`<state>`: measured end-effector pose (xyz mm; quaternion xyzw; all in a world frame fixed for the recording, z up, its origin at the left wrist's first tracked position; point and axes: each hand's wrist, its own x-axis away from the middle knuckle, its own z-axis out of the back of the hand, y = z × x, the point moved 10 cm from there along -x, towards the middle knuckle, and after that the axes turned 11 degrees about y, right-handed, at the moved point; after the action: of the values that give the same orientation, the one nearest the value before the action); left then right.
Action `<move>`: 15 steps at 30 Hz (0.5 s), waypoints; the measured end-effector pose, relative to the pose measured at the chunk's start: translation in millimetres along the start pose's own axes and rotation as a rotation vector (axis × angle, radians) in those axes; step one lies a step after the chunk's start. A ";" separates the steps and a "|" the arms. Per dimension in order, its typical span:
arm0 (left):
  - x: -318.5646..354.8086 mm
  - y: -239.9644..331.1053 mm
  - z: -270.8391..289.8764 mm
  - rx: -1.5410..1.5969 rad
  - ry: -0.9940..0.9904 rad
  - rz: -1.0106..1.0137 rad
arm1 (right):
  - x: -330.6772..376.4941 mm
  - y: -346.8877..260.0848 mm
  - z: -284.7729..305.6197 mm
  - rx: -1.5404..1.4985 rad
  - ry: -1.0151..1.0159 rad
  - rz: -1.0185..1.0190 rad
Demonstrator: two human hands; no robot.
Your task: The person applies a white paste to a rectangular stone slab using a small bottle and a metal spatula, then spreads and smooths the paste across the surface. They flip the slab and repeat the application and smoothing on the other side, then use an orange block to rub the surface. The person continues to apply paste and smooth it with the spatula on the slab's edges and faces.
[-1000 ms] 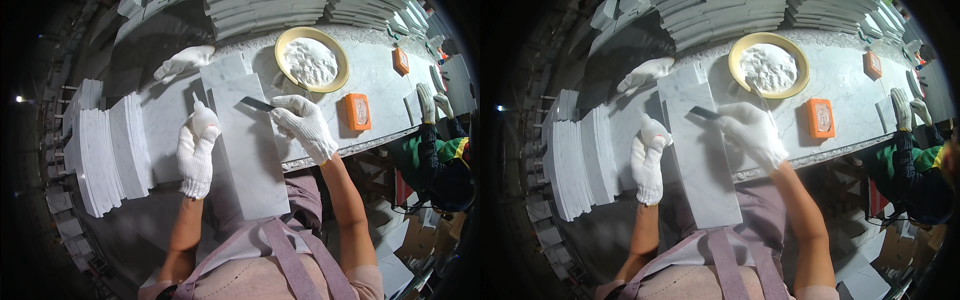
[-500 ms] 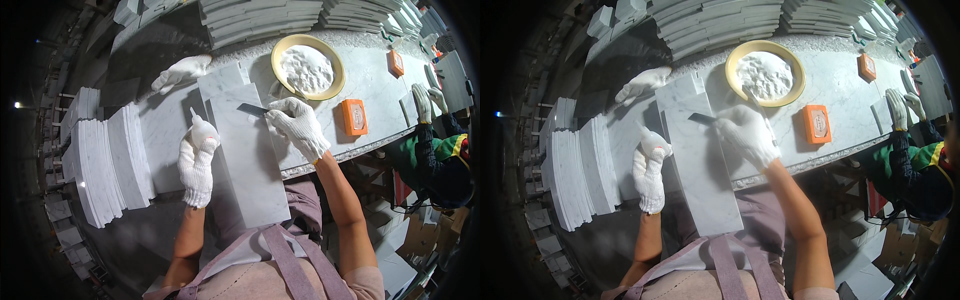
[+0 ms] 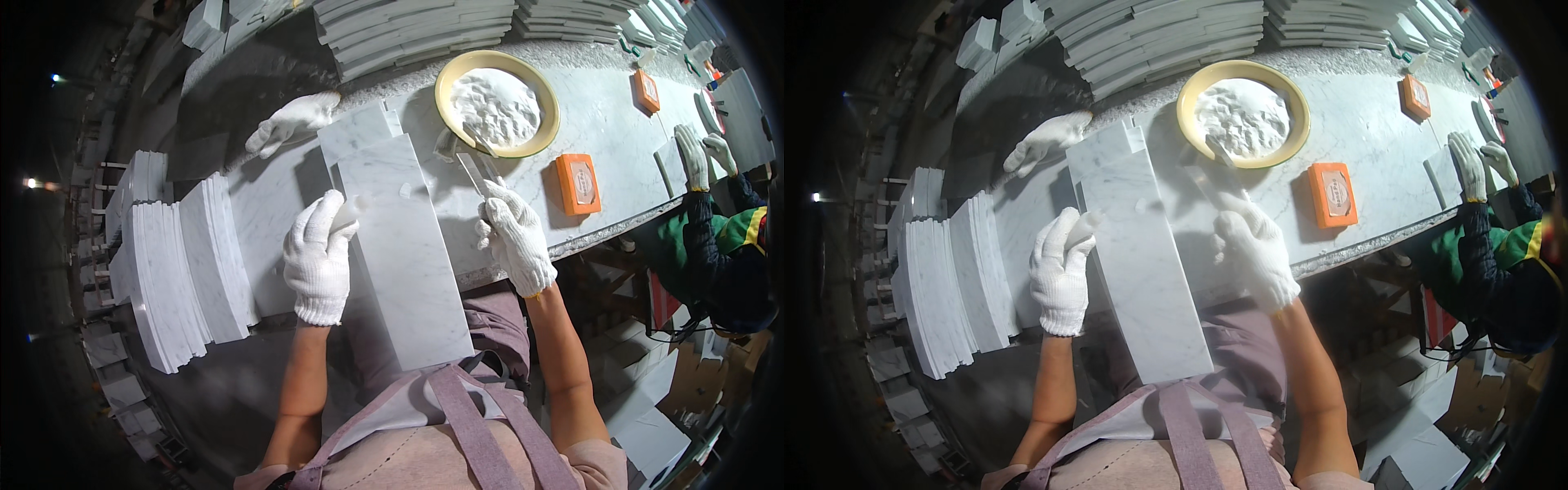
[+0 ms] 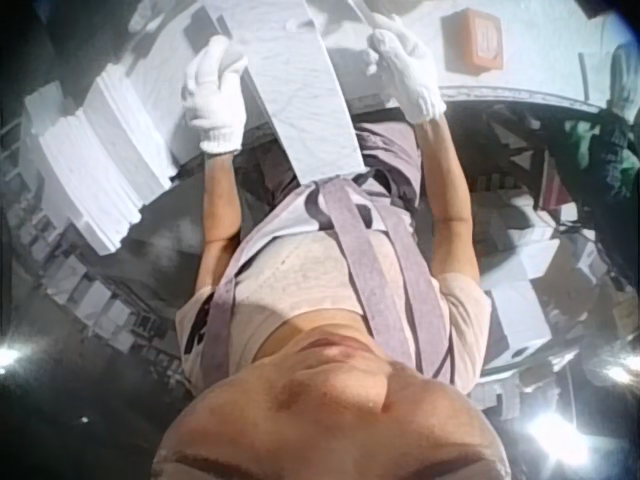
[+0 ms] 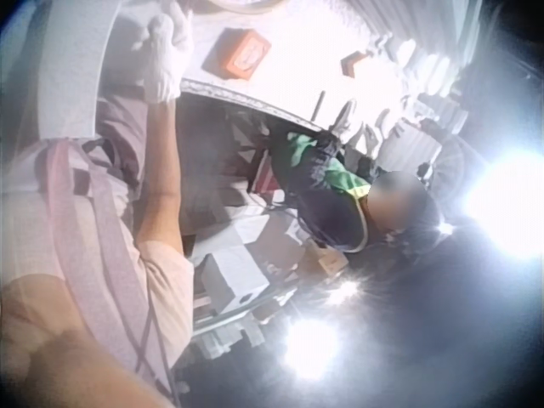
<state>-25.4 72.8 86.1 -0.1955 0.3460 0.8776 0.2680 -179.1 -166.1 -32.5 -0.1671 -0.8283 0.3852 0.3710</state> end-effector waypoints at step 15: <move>5.3 25.3 -4.9 -0.365 0.069 -0.298 | -1.3 -20.0 16.3 0.236 0.193 0.426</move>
<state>-44.1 55.4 92.7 -0.3197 0.1578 0.8690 0.3430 -190.1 -188.2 -24.9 -0.3292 -0.6846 0.5306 0.3760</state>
